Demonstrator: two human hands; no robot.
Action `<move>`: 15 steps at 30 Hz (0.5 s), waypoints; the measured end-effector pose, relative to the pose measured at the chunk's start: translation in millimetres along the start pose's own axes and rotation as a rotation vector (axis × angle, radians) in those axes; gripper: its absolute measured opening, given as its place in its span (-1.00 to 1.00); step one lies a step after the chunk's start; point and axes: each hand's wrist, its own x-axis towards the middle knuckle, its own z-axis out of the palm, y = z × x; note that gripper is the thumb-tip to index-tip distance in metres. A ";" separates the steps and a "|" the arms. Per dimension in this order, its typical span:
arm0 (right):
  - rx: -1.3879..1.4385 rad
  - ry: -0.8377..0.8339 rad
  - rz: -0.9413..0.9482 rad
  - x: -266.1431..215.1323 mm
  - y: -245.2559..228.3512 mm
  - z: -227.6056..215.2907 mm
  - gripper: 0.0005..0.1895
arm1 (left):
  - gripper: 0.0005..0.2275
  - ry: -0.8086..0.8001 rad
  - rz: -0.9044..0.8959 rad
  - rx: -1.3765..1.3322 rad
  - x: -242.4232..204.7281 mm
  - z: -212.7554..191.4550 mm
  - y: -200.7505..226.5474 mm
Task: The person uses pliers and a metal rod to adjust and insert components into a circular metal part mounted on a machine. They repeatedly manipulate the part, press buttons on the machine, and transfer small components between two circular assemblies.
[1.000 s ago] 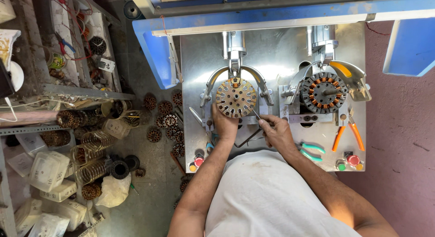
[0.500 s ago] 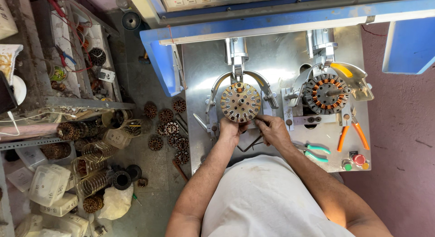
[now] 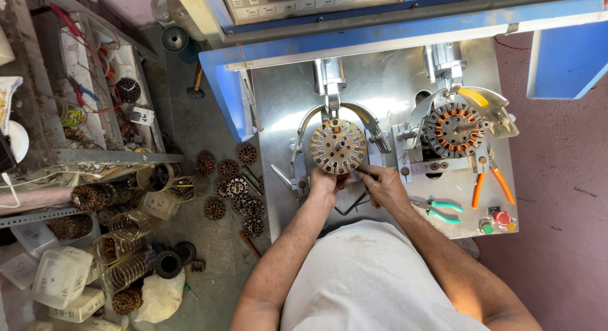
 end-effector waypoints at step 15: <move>0.295 -0.051 0.092 10.8 20.4 8.3 -0.68 | -0.91 0.012 -0.038 0.010 -10.5 3.0 9.0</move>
